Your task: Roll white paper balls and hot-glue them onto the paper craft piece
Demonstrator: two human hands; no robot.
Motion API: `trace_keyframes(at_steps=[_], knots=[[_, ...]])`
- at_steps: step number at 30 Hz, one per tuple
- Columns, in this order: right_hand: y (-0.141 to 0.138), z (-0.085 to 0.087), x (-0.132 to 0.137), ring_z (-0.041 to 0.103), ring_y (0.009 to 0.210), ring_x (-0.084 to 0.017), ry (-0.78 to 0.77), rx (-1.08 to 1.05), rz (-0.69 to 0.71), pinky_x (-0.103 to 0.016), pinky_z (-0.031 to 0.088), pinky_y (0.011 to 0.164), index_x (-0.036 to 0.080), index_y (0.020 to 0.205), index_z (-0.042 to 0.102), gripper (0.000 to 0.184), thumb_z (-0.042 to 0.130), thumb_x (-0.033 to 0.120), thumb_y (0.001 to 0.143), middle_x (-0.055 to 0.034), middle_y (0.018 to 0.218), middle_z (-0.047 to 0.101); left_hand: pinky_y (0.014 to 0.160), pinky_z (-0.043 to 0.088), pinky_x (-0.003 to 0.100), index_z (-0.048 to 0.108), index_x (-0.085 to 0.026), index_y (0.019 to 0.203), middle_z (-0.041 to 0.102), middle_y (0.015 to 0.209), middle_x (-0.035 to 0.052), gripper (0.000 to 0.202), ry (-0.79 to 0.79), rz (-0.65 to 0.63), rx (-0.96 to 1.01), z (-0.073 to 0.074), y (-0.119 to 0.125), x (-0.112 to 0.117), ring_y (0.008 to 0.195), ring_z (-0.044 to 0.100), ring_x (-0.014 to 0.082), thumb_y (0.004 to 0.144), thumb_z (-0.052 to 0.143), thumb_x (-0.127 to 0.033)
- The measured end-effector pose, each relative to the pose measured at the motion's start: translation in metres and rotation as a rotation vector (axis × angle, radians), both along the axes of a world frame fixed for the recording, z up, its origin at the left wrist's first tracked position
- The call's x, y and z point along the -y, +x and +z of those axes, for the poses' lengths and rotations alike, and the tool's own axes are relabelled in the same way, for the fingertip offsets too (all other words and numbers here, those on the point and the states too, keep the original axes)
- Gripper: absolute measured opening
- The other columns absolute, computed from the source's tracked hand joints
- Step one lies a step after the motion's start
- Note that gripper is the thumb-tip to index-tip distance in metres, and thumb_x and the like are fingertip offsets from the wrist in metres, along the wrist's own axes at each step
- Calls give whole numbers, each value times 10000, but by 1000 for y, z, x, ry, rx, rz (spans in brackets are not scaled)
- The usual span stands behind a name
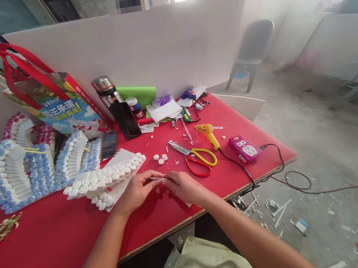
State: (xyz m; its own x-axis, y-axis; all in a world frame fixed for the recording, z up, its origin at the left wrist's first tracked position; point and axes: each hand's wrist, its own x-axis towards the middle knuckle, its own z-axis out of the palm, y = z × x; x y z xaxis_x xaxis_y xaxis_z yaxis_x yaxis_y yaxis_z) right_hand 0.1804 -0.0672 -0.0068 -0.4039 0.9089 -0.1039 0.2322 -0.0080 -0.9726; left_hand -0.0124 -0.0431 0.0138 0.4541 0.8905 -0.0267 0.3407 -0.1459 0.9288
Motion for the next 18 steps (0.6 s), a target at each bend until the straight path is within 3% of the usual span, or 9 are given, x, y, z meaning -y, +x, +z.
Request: trace_keyframes(at_steps=[5, 11, 18], knots=[[4, -5, -5, 419, 391, -69, -126, -65, 21, -214, 335, 423, 190, 734, 529, 423, 524, 556, 945, 43, 566, 541, 869, 524, 299, 737, -208, 1044, 733, 1017, 73, 211, 252, -8, -157, -6, -3, 9, 947, 685, 199, 962, 555, -276], [1, -10, -8, 368, 426, -57, -184, -129, -7, -197, 256, 403, 188, 724, 517, 446, 578, 594, 898, 43, 576, 509, 822, 521, 314, 716, -188, 1019, 718, 960, 86, 213, 464, -42, -304, -9, -3, 8, 882, 677, 201, 981, 507, -200], [3, 0, -9, 296, 414, -45, -350, -212, -37, -187, 191, 382, 186, 770, 529, 358, 616, 516, 874, 81, 533, 418, 782, 536, 328, 687, -179, 1038, 679, 912, 90, 243, 688, -117, -353, -8, -2, 6, 850, 668, 205, 996, 447, -172]])
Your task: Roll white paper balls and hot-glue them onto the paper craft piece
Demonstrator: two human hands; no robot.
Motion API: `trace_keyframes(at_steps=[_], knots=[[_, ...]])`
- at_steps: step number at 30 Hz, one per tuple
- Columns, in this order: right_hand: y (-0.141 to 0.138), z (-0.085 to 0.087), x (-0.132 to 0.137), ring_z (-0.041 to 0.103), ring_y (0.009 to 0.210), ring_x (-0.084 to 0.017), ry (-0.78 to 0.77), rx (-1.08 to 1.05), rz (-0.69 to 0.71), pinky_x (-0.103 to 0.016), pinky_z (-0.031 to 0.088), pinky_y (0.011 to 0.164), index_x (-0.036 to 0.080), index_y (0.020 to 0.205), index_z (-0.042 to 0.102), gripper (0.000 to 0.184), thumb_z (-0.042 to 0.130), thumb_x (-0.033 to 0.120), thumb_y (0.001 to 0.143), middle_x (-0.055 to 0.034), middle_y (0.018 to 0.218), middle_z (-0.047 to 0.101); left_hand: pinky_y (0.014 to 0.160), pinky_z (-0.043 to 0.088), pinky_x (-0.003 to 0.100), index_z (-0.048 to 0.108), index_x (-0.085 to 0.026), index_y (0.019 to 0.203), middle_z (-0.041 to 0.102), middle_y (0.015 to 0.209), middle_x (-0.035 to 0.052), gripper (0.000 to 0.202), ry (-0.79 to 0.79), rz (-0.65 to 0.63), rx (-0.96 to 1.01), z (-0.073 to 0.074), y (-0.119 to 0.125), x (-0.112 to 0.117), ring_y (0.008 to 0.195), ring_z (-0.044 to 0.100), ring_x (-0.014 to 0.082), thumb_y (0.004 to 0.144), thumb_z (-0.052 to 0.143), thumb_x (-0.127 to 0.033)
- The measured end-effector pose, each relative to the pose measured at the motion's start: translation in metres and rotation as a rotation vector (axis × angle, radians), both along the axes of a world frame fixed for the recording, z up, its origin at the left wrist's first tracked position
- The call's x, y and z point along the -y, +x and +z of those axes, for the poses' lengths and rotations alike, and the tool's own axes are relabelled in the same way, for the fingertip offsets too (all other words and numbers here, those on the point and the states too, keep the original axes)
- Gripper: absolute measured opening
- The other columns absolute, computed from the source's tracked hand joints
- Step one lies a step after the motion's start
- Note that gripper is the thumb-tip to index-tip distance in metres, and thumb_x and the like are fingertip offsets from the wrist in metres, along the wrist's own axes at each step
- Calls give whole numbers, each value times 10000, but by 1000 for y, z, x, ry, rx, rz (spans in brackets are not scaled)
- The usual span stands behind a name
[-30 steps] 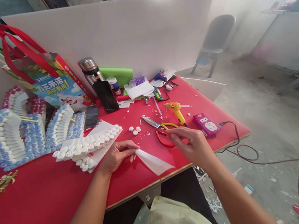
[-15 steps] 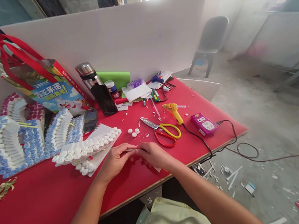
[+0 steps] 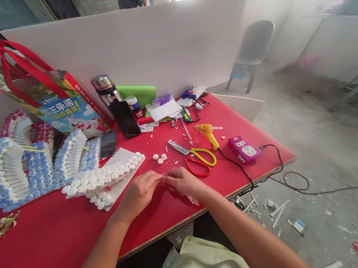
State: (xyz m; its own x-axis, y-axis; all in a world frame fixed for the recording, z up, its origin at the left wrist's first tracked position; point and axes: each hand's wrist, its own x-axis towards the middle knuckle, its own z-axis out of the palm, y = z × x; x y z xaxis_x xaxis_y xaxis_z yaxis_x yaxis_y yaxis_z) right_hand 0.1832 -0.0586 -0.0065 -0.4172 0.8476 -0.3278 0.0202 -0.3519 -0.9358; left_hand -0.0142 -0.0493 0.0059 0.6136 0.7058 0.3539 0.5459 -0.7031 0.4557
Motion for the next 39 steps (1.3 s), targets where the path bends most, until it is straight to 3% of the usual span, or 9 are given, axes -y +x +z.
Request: trace_keyframes(at_steps=[10, 14, 17, 20, 22, 24, 28, 34, 39], knots=[[8, 10, -5, 188, 375, -28, -161, -181, -57, -188, 99, 365, 203, 759, 496, 267, 649, 415, 816, 93, 475, 411, 813, 551, 413, 649, -132, 1065, 689, 919, 125, 263, 465, -3, -286, -5, 11, -2, 860, 664, 237, 992, 396, -118], [12, 8, -6, 160, 367, -29, -187, -229, -71, -193, 75, 362, 205, 757, 495, 246, 656, 388, 790, 94, 453, 402, 876, 551, 445, 659, -130, 1114, 709, 956, 142, 259, 471, 18, -205, -12, 19, -1, 906, 685, 257, 971, 444, -106], [10, 5, -4, 173, 365, -31, -151, -223, -121, -193, 93, 363, 209, 751, 481, 266, 664, 400, 782, 95, 453, 406, 867, 547, 431, 661, -151, 1104, 709, 1001, 145, 263, 220, 78, -74, -8, 25, 3, 937, 683, 261, 970, 436, -132], [3, 3, 3, 199, 369, -36, -55, -176, -164, -197, 135, 373, 201, 742, 498, 272, 646, 421, 803, 94, 450, 400, 806, 553, 339, 600, -178, 1211, 688, 1145, 140, 282, -263, 164, 224, 4, 24, 6, 919, 683, 215, 951, 496, -214], [-1, 1, 9, 227, 388, -43, 24, -143, -188, -202, 170, 396, 193, 727, 512, 270, 625, 419, 824, 91, 457, 389, 587, 508, 257, 596, -172, 1163, 714, 1015, 102, 278, -644, 227, 372, 11, 21, 6, 648, 650, 142, 951, 514, -331], [-3, -2, 13, 268, 427, -55, 118, -112, -202, -207, 215, 432, 181, 729, 544, 256, 599, 401, 849, 82, 485, 391, 410, 336, 209, 605, -156, 981, 701, 801, 63, 325, -949, 228, 400, 15, 16, 6, 435, 529, 89, 969, 448, -441], [-4, -9, 18, 419, 577, -95, 355, 26, -160, -221, 333, 556, 165, 752, 599, 221, 536, 323, 894, 29, 627, 515, 358, 225, 196, 532, -171, 805, 635, 635, 17, 356, -1173, 149, 378, 13, 11, 9, 356, 419, 65, 952, 455, -486], [-6, -13, 18, 422, 605, -105, 529, 299, -117, -228, 325, 597, 178, 725, 562, 171, 508, 243, 874, 41, 645, 496, 400, 282, 218, 462, -204, 770, 567, 583, -33, 299, -1057, 129, 193, 11, 7, 11, 358, 408, 78, 964, 422, -428], [-10, -12, 17, 386, 584, -103, 572, 370, -73, -236, 291, 581, 187, 694, 525, 156, 504, 217, 846, 49, 624, 464, 544, 319, 273, 458, -216, 721, 594, 649, 15, 254, -567, 128, -174, 23, 5, 10, 589, 568, 171, 959, 409, -290]])
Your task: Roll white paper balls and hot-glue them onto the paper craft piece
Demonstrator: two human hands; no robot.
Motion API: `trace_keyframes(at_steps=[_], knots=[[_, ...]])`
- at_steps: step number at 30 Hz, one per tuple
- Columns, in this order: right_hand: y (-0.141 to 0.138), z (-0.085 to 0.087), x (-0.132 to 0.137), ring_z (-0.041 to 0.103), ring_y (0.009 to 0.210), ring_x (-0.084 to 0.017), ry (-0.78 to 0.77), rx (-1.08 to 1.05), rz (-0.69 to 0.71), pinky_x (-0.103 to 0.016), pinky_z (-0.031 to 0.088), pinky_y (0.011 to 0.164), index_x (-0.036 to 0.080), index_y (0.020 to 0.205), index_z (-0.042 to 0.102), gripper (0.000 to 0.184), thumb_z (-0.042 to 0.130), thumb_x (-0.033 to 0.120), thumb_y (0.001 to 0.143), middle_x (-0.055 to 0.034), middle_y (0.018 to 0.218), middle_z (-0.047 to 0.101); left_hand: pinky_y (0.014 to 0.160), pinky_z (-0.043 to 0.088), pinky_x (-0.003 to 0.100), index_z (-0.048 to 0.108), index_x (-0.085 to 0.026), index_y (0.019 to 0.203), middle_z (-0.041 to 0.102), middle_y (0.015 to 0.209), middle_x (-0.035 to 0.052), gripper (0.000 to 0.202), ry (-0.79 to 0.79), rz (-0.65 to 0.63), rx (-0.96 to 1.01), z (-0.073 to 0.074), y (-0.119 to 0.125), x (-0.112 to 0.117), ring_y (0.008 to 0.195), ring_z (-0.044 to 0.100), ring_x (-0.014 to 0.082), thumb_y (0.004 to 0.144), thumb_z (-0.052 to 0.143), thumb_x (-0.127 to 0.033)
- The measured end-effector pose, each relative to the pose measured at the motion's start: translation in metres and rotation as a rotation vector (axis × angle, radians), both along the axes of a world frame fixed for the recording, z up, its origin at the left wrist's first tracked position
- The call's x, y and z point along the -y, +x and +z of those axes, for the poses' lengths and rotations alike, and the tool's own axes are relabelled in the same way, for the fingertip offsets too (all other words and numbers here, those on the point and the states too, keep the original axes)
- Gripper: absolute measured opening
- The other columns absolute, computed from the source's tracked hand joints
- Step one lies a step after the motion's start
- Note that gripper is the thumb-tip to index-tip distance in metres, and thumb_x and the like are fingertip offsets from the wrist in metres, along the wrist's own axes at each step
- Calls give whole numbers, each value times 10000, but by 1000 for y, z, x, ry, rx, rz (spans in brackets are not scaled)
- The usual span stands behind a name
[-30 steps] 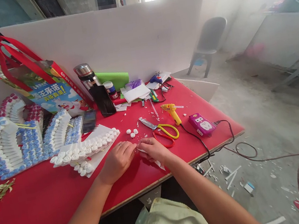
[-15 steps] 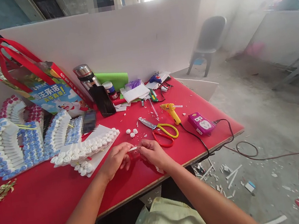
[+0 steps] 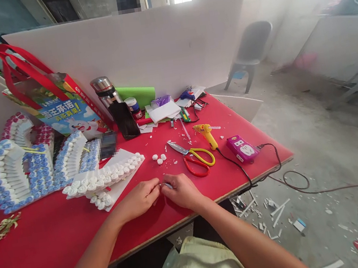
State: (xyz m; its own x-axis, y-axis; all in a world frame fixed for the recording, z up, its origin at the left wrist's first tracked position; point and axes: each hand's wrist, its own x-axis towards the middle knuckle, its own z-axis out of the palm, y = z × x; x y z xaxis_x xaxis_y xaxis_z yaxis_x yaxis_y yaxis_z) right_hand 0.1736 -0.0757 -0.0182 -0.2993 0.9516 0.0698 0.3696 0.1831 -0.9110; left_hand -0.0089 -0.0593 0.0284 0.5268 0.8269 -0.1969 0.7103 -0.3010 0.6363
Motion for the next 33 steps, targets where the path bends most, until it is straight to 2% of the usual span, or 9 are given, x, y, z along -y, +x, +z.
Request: trace_keyframes(at_steps=[6, 10, 12, 14, 16, 19, 22, 27, 33], knots=[[-2, -1, -6, 352, 579, -105, -59, -94, -58, -241, 261, 557, 195, 639, 443, 172, 491, 197, 805, 49, 594, 410, 568, 332, 312, 590, -168, 921, 673, 799, 113, 180, 417, -120, -429, -4, 12, 4, 675, 648, 249, 935, 410, -159], [-1, -2, -8, 357, 579, -107, -92, -158, -61, -235, 272, 547, 198, 633, 423, 203, 450, 214, 834, 45, 589, 408, 577, 360, 315, 608, -154, 919, 671, 848, 138, 255, 564, -118, -437, -12, 17, 8, 680, 651, 239, 927, 362, -87], [0, -1, -7, 390, 595, -108, -97, -178, -52, -230, 305, 564, 192, 655, 460, 191, 451, 221, 844, 39, 610, 452, 573, 360, 309, 585, -165, 876, 672, 820, 130, 230, 498, -43, -318, -13, 16, 10, 679, 651, 235, 952, 369, -149], [1, 0, -3, 420, 612, -111, -88, -195, -65, -228, 332, 585, 186, 683, 504, 182, 463, 228, 855, 33, 632, 485, 557, 362, 293, 541, -183, 816, 664, 737, 99, 254, 290, 64, -101, -12, 14, 11, 622, 635, 211, 982, 366, -262], [1, 1, 0, 441, 612, -111, -67, -200, -84, -227, 351, 600, 181, 701, 534, 190, 469, 229, 873, 31, 637, 507, 489, 337, 265, 502, -196, 778, 650, 644, 68, 356, -87, 165, 172, -12, 12, 12, 478, 568, 163, 1001, 306, -392], [2, 0, 4, 462, 598, -107, -21, -168, -80, -225, 362, 606, 179, 713, 560, 218, 467, 229, 904, 31, 638, 541, 372, 183, 225, 493, -189, 763, 643, 571, 66, 463, -678, 287, 500, -14, 10, 11, 326, 438, 110, 980, 232, -503], [2, -2, 6, 519, 613, -109, 23, -134, -29, -223, 377, 622, 178, 760, 615, 227, 466, 220, 926, 18, 694, 624, 354, 104, 207, 474, -185, 738, 614, 526, 60, 392, -968, 360, 698, -20, 8, 10, 302, 389, 83, 947, 297, -465], [3, -5, 7, 533, 602, -113, 46, -101, -32, -225, 383, 612, 193, 861, 652, 175, 506, 249, 940, 21, 703, 639, 356, 145, 191, 490, -180, 775, 580, 528, 15, 239, -928, 404, 865, -24, 8, 14, 344, 377, 70, 918, 444, -366], [3, -11, 17, 490, 545, -109, 0, -224, -231, -221, 381, 530, 198, 802, 570, 215, 605, 376, 916, 34, 640, 571, 389, 199, 191, 462, -189, 787, 548, 557, -29, 296, -642, 378, 701, -17, 18, 28, 371, 377, 62, 965, 443, -424]])
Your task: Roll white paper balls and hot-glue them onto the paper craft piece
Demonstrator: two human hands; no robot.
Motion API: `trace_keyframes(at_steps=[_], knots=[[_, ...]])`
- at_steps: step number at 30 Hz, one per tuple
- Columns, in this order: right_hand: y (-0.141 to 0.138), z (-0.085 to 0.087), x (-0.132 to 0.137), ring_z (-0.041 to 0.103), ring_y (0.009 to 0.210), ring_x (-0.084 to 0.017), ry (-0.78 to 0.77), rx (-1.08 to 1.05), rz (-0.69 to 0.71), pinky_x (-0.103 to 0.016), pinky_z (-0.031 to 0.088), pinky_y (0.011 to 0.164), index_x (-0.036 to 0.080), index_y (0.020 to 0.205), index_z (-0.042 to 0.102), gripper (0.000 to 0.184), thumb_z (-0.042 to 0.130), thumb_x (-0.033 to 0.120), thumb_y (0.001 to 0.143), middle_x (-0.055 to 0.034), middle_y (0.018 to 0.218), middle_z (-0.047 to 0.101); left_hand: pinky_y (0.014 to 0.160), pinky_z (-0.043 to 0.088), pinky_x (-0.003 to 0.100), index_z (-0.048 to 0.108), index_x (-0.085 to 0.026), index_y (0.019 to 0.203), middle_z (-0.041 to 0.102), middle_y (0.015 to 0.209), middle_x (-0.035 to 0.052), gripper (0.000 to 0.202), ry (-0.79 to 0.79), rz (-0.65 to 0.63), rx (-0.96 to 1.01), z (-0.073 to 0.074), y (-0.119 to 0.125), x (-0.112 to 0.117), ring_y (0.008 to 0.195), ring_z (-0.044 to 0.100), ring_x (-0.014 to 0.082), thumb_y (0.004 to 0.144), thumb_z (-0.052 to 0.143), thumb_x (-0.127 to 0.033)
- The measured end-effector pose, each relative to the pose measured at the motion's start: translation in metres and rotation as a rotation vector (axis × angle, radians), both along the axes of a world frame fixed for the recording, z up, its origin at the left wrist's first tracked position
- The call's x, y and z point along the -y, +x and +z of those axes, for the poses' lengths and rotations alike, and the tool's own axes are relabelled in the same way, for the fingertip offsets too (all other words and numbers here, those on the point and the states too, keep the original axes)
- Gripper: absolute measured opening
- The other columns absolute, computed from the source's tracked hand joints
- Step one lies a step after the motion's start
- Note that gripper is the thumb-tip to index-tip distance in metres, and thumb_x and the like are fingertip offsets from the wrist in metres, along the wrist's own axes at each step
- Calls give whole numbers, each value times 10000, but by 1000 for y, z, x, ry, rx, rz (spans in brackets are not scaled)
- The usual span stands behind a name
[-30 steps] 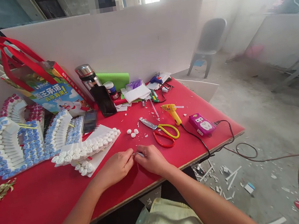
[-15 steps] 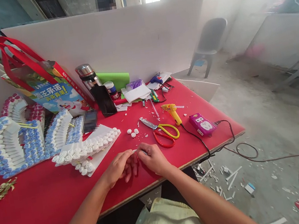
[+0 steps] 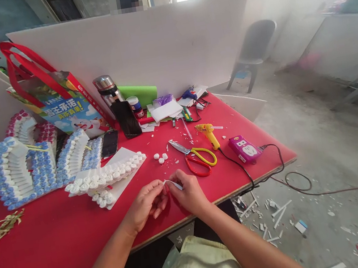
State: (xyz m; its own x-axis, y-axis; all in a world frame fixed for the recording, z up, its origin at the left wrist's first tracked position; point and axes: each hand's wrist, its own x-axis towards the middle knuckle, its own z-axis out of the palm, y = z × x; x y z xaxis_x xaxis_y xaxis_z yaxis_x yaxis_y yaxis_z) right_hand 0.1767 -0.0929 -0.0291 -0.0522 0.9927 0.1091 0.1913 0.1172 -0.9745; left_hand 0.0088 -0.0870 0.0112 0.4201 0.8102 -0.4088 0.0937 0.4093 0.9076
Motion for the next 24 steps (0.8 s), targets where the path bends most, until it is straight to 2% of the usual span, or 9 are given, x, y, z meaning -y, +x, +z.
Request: trace_keyframes(at_steps=[5, 8, 11, 14, 17, 20, 24], knots=[[0, 12, 7, 501, 452, -104, -94, -66, 7, -216, 392, 470, 199, 760, 564, 266, 604, 404, 926, 42, 550, 549, 515, 328, 228, 415, -207, 758, 505, 612, -35, 357, 474, -19, -364, 2, 7, 6, 513, 481, 109, 1021, 362, -443], [-1, 22, 7, 536, 421, -118, -153, -153, 25, -219, 404, 446, 200, 768, 579, 273, 604, 418, 930, 43, 505, 551, 565, 319, 260, 427, -213, 792, 528, 677, -11, 292, 773, -58, -675, 6, 9, 6, 611, 535, 150, 1040, 333, -336], [-3, 24, 7, 569, 409, -132, -155, -194, 20, -222, 397, 432, 198, 761, 577, 278, 625, 421, 920, 38, 487, 566, 556, 291, 292, 483, -206, 871, 596, 781, 25, 198, 994, -165, -975, 7, 9, 4, 643, 579, 180, 1015, 347, -195], [-5, 20, 7, 603, 413, -155, -207, -282, 12, -232, 422, 427, 200, 767, 565, 299, 661, 455, 890, 24, 489, 606, 541, 300, 307, 522, -199, 930, 618, 831, 38, 170, 1125, -269, -1157, 7, 9, 4, 638, 594, 192, 956, 392, -92], [-5, 19, 6, 621, 414, -177, -321, -419, 14, -247, 463, 414, 199, 778, 557, 344, 713, 501, 831, 3, 498, 645, 543, 346, 313, 545, -193, 949, 615, 832, 41, 181, 1225, -319, -1248, 6, 8, 6, 627, 594, 204, 932, 415, -68], [-5, 22, 4, 607, 386, -179, -416, -477, 25, -250, 472, 391, 198, 791, 551, 386, 752, 527, 773, -9, 490, 659, 553, 397, 322, 567, -184, 968, 617, 832, 46, 185, 1313, -349, -1276, 6, 7, 6, 623, 595, 212, 940, 417, -80], [-6, 24, 3, 585, 365, -167, -455, -526, 10, -238, 460, 376, 209, 774, 519, 389, 769, 504, 738, 4, 469, 644, 581, 456, 332, 590, -165, 1032, 638, 864, 61, 225, 1378, -381, -1230, 6, 5, 5, 667, 619, 224, 943, 407, -71]])
